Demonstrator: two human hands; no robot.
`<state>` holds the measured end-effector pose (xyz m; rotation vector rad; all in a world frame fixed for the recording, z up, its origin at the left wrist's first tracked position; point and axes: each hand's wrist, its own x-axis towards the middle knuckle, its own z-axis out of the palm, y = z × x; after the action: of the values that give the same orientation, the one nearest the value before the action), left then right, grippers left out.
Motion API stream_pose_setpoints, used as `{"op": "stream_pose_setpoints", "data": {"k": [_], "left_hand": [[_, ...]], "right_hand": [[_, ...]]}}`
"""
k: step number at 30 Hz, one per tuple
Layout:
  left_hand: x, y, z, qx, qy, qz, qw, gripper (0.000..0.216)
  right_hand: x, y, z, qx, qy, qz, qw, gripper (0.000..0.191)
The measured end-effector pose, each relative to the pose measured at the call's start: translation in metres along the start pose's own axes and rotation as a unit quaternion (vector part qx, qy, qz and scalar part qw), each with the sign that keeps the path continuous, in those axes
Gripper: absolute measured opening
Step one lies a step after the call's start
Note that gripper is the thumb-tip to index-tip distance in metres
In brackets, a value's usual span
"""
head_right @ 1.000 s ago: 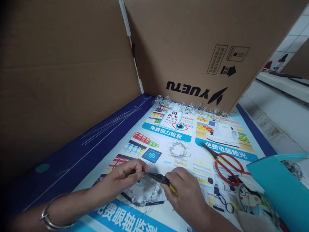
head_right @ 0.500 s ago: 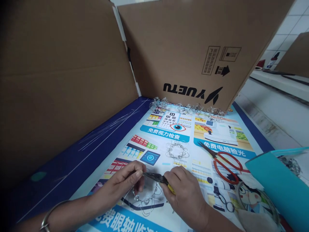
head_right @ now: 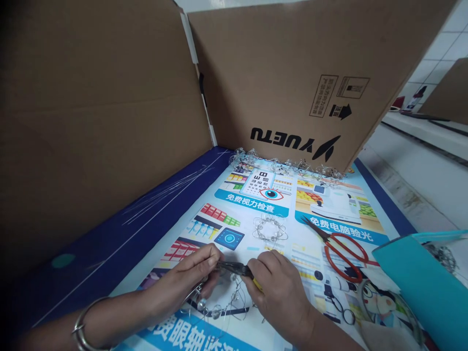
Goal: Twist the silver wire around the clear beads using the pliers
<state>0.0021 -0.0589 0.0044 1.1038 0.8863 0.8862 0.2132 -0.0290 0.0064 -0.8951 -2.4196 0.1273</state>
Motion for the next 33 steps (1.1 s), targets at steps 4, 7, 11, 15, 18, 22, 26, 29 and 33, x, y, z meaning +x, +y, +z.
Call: {"op": "stream_pose_setpoints", "data": {"k": [4, 7, 11, 15, 18, 22, 26, 29, 33], "left_hand": [[-0.0016, -0.0016, -0.0003, -0.013, -0.001, -0.003, 1.0, 0.029], [-0.0031, -0.0012, -0.0011, 0.014, 0.016, -0.002, 1.0, 0.029], [-0.0036, 0.0019, -0.0003, 0.038, 0.04, 0.006, 0.998, 0.03], [-0.0025, 0.0032, 0.0026, 0.009, 0.044, -0.02, 0.999, 0.031], [-0.0026, 0.0032, 0.0049, -0.002, 0.061, -0.034, 0.998, 0.03], [-0.0036, 0.0044, 0.0067, -0.02, 0.072, -0.054, 0.996, 0.03], [-0.0039, 0.0053, 0.0068, -0.022, 0.079, -0.064, 0.995, 0.031], [-0.0041, 0.0049, 0.0073, -0.048, 0.082, -0.072, 0.993, 0.03], [-0.0044, 0.0039, 0.0086, -0.085, 0.079, -0.085, 0.99, 0.029]], "right_hand": [[-0.0006, 0.0002, -0.0009, -0.029, -0.01, -0.015, 0.999, 0.009], [-0.0002, 0.0001, -0.001, -0.049, -0.015, -0.023, 0.998, 0.01], [0.0005, -0.0009, -0.0014, -0.068, -0.023, -0.042, 0.996, 0.011], [0.0001, -0.0009, -0.0029, -0.091, -0.038, -0.054, 0.994, 0.012], [-0.0006, -0.0003, -0.0039, -0.113, -0.037, -0.067, 0.991, 0.014], [-0.0009, 0.0, -0.0048, -0.15, -0.022, -0.095, 0.984, 0.017], [-0.0023, 0.0013, -0.0069, -0.184, -0.028, -0.126, 0.975, 0.022], [-0.0042, 0.0032, -0.0087, -0.205, -0.042, -0.147, 0.967, 0.027], [-0.0051, 0.0043, -0.0097, -0.217, -0.044, -0.155, 0.963, 0.028]]}}
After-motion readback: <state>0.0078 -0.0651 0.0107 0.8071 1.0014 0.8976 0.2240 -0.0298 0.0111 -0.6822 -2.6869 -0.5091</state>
